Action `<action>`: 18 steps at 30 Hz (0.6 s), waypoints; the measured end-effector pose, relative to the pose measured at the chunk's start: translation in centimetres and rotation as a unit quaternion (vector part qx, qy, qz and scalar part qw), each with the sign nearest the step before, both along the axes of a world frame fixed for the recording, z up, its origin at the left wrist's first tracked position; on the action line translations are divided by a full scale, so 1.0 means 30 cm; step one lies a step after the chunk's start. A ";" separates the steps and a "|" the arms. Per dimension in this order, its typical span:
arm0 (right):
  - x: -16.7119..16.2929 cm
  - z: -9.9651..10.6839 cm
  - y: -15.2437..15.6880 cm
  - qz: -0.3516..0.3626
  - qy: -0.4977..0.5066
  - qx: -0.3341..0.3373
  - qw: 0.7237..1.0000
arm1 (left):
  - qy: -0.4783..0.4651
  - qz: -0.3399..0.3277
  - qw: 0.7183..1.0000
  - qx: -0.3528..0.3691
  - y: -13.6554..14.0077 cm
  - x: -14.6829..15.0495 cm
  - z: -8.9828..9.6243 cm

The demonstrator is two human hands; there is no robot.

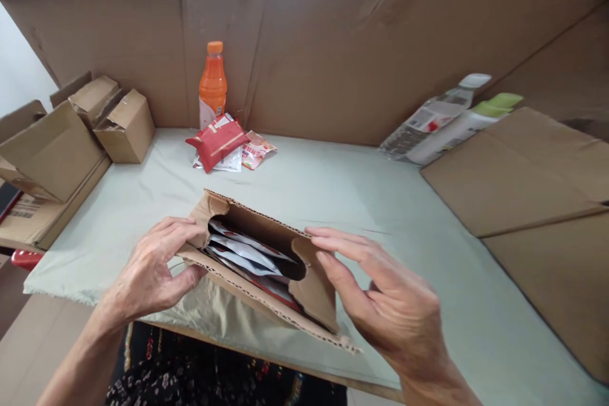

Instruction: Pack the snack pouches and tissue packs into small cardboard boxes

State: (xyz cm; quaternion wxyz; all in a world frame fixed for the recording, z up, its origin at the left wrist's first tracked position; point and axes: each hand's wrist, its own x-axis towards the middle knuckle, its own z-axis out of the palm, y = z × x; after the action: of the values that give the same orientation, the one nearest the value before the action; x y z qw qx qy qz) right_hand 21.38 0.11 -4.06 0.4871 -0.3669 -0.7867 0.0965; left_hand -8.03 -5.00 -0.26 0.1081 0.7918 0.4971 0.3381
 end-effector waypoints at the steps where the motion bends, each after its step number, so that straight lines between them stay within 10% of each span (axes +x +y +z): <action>1: 0.001 0.001 -0.002 0.004 0.002 -0.001 1.000 | 0.000 0.002 1.000 -0.013 0.006 0.001 0.009; 18: 0.051 -0.014 -0.030 0.106 0.055 -0.134 0.984 | -0.015 0.063 0.996 -0.060 0.063 0.018 -0.015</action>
State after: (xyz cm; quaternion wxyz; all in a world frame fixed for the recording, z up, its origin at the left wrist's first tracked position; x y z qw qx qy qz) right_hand 22.90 -0.78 -4.47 0.4630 -0.3370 -0.7733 0.2721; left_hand -7.49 -3.10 -0.72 0.1415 0.7455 0.5642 0.3254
